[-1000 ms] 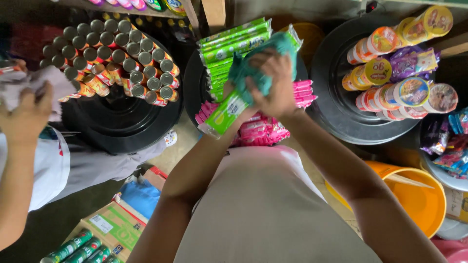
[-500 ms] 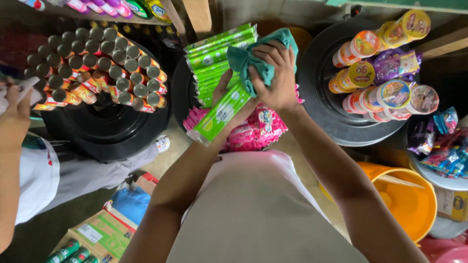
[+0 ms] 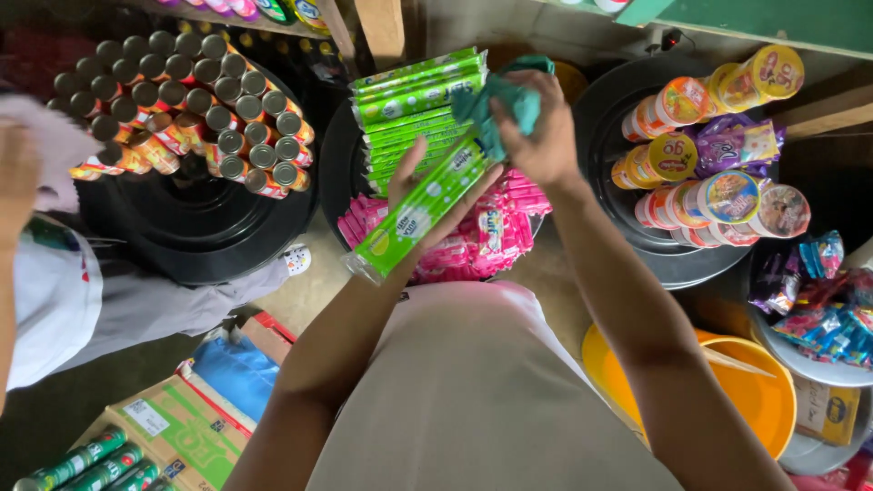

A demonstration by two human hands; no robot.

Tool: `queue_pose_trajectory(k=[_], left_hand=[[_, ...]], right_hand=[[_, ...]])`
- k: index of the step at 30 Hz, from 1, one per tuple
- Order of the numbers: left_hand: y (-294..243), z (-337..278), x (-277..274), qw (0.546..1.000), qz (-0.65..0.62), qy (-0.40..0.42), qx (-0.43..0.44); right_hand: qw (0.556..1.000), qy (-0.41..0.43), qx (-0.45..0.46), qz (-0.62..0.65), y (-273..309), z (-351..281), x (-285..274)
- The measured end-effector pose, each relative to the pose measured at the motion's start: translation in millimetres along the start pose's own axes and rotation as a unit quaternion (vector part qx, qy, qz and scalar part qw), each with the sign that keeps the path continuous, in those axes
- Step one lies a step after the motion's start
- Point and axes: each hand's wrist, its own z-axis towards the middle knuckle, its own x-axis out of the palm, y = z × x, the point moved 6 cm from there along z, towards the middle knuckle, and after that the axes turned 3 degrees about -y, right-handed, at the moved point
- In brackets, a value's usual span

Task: Wiping down grocery items such as detergent packs and soap bars with a cloth before placing them back on shelves.

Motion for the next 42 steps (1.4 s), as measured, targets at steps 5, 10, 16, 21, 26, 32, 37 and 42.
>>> queue_pose_trajectory(k=[5,10,16,21,26,32,37,42], left_hand=[[12,-3,1,0.999,0.027,-0.015,-0.018],[11,-4,-4,0.999,-0.015,-0.021,-0.021],[8,-9,-1,0.993,0.083,-0.061,-0.053],[6,-9,17,0.995,0.090,0.001,-0.052],[-2,-9,31,0.979,0.195,-0.067,0.006],[-15,5,-8,0.988,0.149,0.049,0.005],[-17,12,-20,0.961,-0.222,0.071,-0.149],[6,8,63,0.979,-0.166,0.009,-0.119]], right_hand=[[0.806,-0.120,0.305,0.493,-87,-28,19],[0.754,-0.089,0.283,0.586,-15,-26,23],[0.910,-0.186,0.191,0.317,-60,-27,2],[0.962,-0.130,0.160,0.179,-25,-4,-14],[0.979,-0.117,0.047,0.159,-6,3,-30],[0.947,-0.163,0.082,0.263,20,-16,-23],[0.968,0.150,-0.069,0.188,128,-56,43],[0.944,0.230,-0.212,0.105,136,-45,52]])
